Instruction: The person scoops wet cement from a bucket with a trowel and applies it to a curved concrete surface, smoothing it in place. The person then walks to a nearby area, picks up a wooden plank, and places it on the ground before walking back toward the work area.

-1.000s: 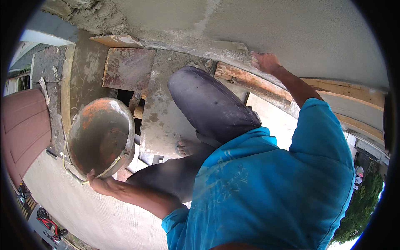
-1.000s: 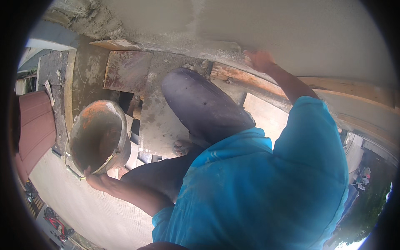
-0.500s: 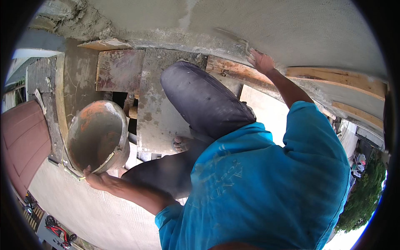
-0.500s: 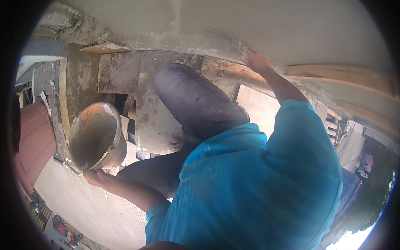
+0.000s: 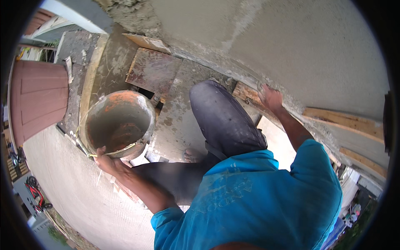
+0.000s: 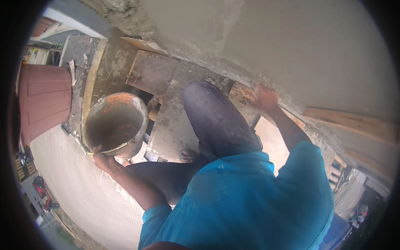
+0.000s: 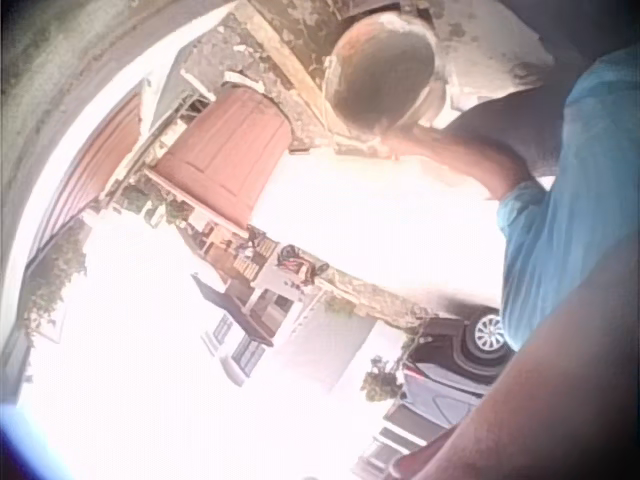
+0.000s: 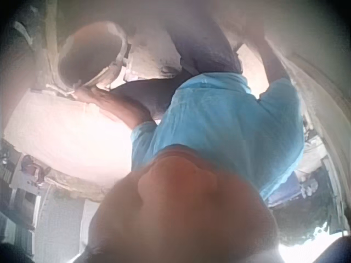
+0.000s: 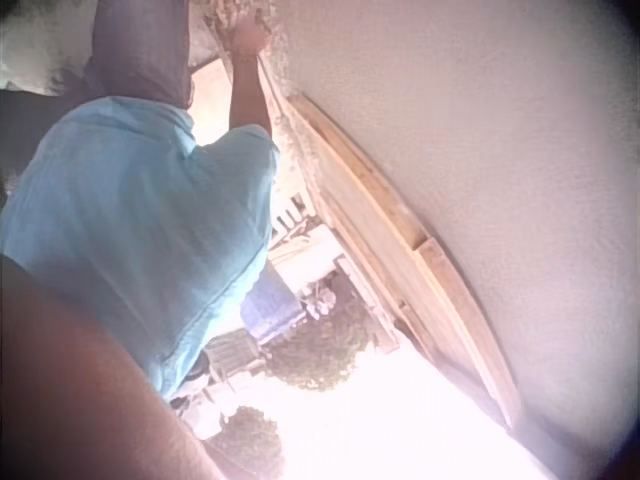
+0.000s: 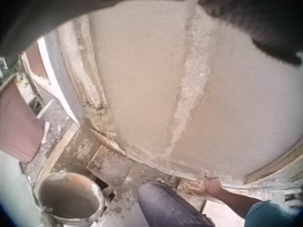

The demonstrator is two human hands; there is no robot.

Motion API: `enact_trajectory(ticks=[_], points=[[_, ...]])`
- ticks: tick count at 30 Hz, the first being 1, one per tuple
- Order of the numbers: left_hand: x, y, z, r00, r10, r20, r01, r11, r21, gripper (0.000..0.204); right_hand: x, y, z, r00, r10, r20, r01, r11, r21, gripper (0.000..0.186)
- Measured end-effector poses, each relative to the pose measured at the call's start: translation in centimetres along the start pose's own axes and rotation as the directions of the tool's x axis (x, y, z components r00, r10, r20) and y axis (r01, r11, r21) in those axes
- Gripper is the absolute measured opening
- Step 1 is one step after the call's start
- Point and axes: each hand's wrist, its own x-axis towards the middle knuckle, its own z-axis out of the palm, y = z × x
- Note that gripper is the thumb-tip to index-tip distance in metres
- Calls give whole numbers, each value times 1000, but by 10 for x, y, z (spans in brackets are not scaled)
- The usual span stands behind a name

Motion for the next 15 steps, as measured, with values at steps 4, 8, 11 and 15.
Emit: enact_trajectory(ticks=[4, 8, 11, 15], points=[[-18, 10, 19, 999, 40, -1, -40, 999, 16, 37, 12, 4, 4, 950, 103, 293, -82, 993, -86, 49], [-20, 10, 19, 996, 79, -30, -79, 997, 7, 24, 8, 13, 19, 983, 66, 172, -60, 997, -42, 51], [-17, 10, 13, 998, 49, -46, -50, 999, -14, 23, 24, -8, 3, 957, 90, 274, -73, 995, -73, 50], [-18, 9, 14, 998, 58, -10, -59, 995, -81, 22, 36, -52, -18, 995, -97, 4, 96, 987, 128, 47]])
